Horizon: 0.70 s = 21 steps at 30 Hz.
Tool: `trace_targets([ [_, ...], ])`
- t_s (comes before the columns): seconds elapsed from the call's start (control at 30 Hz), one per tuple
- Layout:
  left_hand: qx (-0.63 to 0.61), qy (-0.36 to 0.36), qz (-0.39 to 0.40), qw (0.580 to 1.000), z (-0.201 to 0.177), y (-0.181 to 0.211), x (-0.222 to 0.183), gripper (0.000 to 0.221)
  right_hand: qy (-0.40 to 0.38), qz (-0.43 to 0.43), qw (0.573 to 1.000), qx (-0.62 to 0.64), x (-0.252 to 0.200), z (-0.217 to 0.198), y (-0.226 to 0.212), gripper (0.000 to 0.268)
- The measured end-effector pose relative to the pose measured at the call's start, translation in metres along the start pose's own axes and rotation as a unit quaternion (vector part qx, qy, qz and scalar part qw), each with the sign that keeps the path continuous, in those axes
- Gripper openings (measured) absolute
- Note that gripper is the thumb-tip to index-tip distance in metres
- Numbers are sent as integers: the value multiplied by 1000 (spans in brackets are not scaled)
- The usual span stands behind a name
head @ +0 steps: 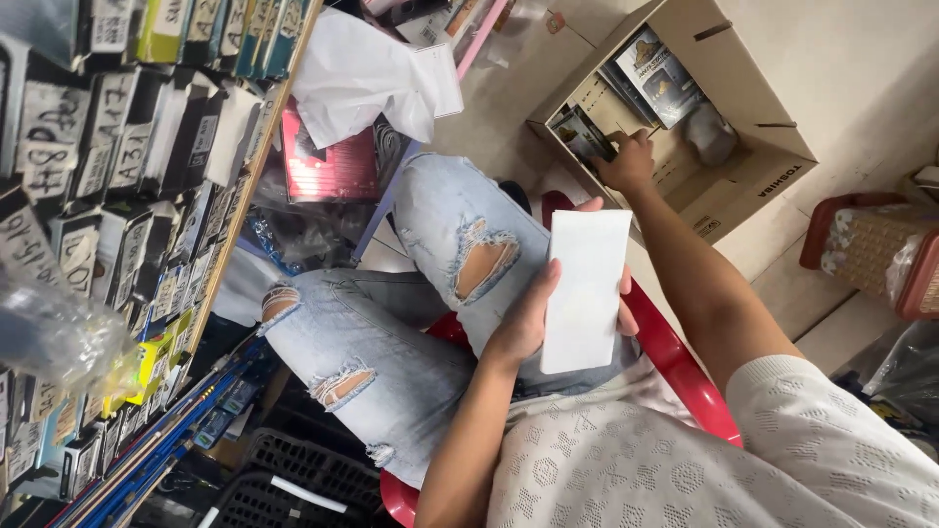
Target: The person is sitting and sorting through various mobile phone accessory packages, picking them up to inspect the labels and then setting them aside or putting them back.
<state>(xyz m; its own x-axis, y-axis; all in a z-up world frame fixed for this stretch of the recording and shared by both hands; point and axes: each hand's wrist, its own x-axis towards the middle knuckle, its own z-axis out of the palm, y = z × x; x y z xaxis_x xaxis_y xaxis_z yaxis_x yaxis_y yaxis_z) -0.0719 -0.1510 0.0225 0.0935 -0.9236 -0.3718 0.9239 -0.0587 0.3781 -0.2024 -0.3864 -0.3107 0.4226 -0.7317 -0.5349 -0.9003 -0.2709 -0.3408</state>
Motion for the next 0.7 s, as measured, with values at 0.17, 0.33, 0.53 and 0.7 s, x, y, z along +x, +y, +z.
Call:
trace_targets([
  [0.17,-46,-31,48,997,-9,-10,2,66,38,-55,997,46,-20,-8,30,39],
  [0.33,-83,-67,113,988,-18,-5,-7,64,150,-146,977,36,-100,-104,-14,30],
  [0.53,-186,-47,229,954,-51,22,-45,50,230,-386,892,47,-240,-208,-136,25],
  [0.7,-205,-3,328,922,-78,46,-88,52,-16,-454,889,59,-284,-185,-190,34],
])
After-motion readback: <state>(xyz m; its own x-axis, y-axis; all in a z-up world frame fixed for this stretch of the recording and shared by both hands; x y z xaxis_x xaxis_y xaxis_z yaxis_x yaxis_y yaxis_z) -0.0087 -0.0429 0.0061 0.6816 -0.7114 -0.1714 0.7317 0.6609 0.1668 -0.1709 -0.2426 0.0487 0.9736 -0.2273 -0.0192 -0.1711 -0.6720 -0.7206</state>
